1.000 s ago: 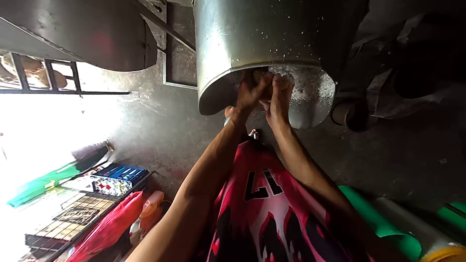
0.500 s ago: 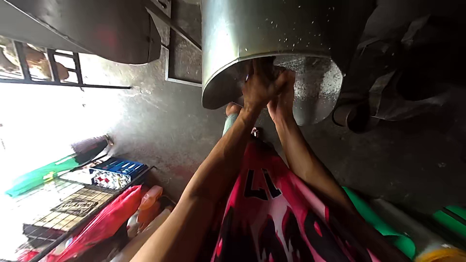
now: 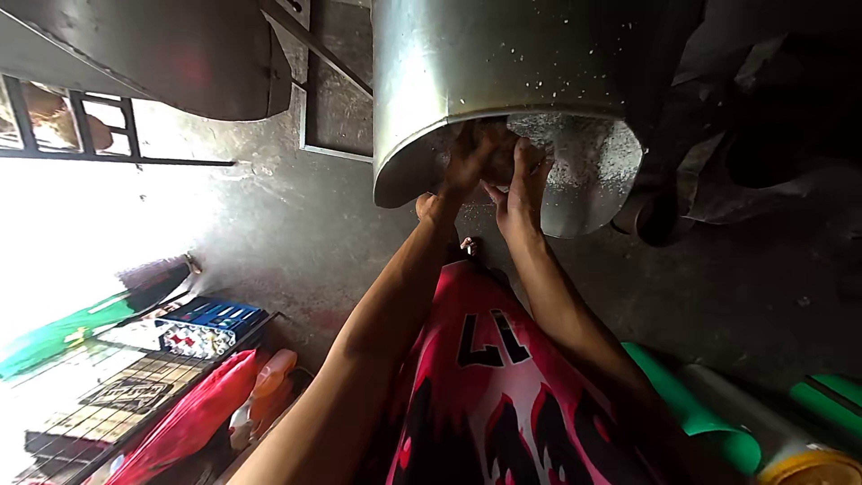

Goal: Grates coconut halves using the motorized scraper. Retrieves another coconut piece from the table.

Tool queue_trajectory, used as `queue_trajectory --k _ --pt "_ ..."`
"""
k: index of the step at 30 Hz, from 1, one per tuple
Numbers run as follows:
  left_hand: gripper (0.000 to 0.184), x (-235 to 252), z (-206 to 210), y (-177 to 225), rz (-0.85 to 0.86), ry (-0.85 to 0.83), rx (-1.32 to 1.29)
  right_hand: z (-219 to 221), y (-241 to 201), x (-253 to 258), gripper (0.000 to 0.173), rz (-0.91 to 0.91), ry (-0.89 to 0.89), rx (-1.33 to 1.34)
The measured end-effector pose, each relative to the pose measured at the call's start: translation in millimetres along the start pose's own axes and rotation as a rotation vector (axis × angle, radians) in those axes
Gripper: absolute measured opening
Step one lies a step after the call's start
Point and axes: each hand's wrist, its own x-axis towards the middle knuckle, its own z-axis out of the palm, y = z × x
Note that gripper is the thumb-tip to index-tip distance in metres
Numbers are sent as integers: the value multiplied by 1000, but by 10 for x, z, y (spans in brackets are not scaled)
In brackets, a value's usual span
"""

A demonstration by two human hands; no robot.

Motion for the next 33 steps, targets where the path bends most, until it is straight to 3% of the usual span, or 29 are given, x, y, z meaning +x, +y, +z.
queue_trajectory --k 3,6,8,9,13,20,22,25,26,28,31,33 --pt "58 14 -25 55 -31 -13 36 -106 25 131 70 56 -104 140" --pt "82 -191 46 290 -109 50 341 -135 13 84 54 -7 -136 118" --pt "111 -193 193 425 -104 122 547 -78 -2 146 37 -94 -172 101" --pt "113 -219 198 388 -129 142 580 -97 24 125 37 -81 -152 75" --pt "101 -165 154 279 -86 144 540 -74 41 136 51 -42 -99 55" --pt "102 -33 25 48 -80 81 394 24 66 70 58 -7 -2 -22" --pt "88 -5 -24 11 -45 52 291 79 63 51 61 6 22 -64" --pt "42 131 -163 9 -12 29 118 278 103 154 71 -37 62 -176" --pt "30 85 -254 4 -72 7 52 285 169 151 80 -62 57 -230" --pt "37 -65 -462 109 -330 -66 -102 209 311 91 100 -191 -34 -349" --pt "69 -645 -549 288 -635 85 -272 -337 643 -252 115 -394 -290 -651" --pt "86 -859 -675 -90 -420 96 -221 -500 907 -308 126 -416 -284 -570"
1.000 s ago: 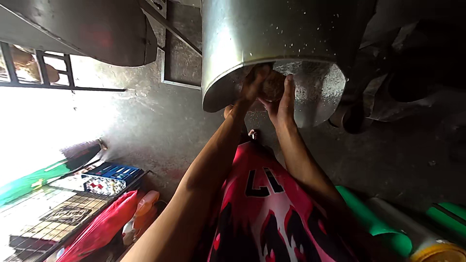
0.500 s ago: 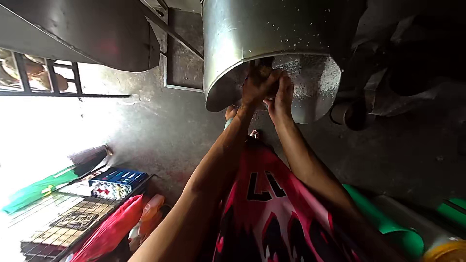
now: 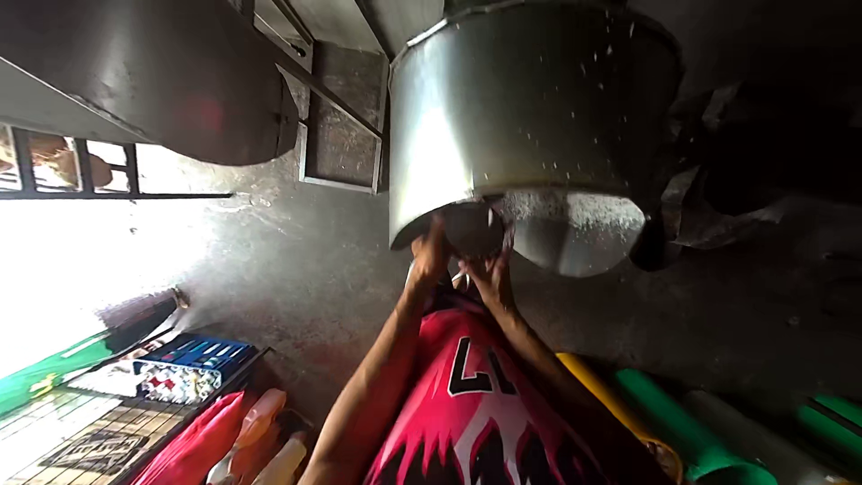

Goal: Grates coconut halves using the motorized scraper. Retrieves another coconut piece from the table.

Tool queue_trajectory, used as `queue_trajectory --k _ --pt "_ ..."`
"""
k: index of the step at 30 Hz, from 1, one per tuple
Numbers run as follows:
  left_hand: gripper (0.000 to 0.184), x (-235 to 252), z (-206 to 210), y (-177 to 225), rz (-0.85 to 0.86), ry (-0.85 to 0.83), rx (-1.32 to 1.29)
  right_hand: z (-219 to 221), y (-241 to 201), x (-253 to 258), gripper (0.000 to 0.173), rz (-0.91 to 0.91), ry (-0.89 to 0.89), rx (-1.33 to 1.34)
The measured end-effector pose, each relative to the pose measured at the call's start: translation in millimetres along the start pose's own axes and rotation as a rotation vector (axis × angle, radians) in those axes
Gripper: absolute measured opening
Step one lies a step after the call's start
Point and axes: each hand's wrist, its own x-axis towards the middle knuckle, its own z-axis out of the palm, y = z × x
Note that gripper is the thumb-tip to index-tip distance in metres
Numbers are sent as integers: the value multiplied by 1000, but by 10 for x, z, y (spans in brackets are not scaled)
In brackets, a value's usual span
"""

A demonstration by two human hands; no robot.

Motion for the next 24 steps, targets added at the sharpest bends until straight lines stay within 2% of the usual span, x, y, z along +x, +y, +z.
queue_trajectory --k 2,3,4,5,6,7,9,10,12,14,15,19,24 --pt "105 -48 -47 -143 166 26 191 63 -4 -27 126 84 38 234" --pt "108 -72 -6 -67 217 62 322 116 -74 49 115 159 53 407" --pt "107 -60 55 60 249 99 457 179 -191 169 93 243 66 576" --pt "105 -53 152 183 262 149 574 206 -338 275 64 324 59 715" --pt "98 -59 295 301 286 198 667 192 -501 365 45 386 40 805" --pt "87 -45 478 434 342 237 742 149 -674 472 41 419 19 859" --pt "62 7 908 634 482 281 950 -37 -1001 652 47 479 45 935" --pt "55 57 1124 687 519 305 1116 -149 -1100 724 49 539 73 996" --pt "52 158 1445 695 489 367 1397 -329 -1110 845 45 641 107 1143" --pt "47 166 1543 710 401 340 1511 -381 -970 945 37 674 65 1281" --pt "44 107 1556 716 328 295 1529 -384 -895 932 36 688 57 1324" --pt "49 243 1505 585 306 317 1510 -339 -859 953 36 714 158 1299" --pt "54 167 1315 615 462 345 1307 -245 -854 883 36 564 121 1092"
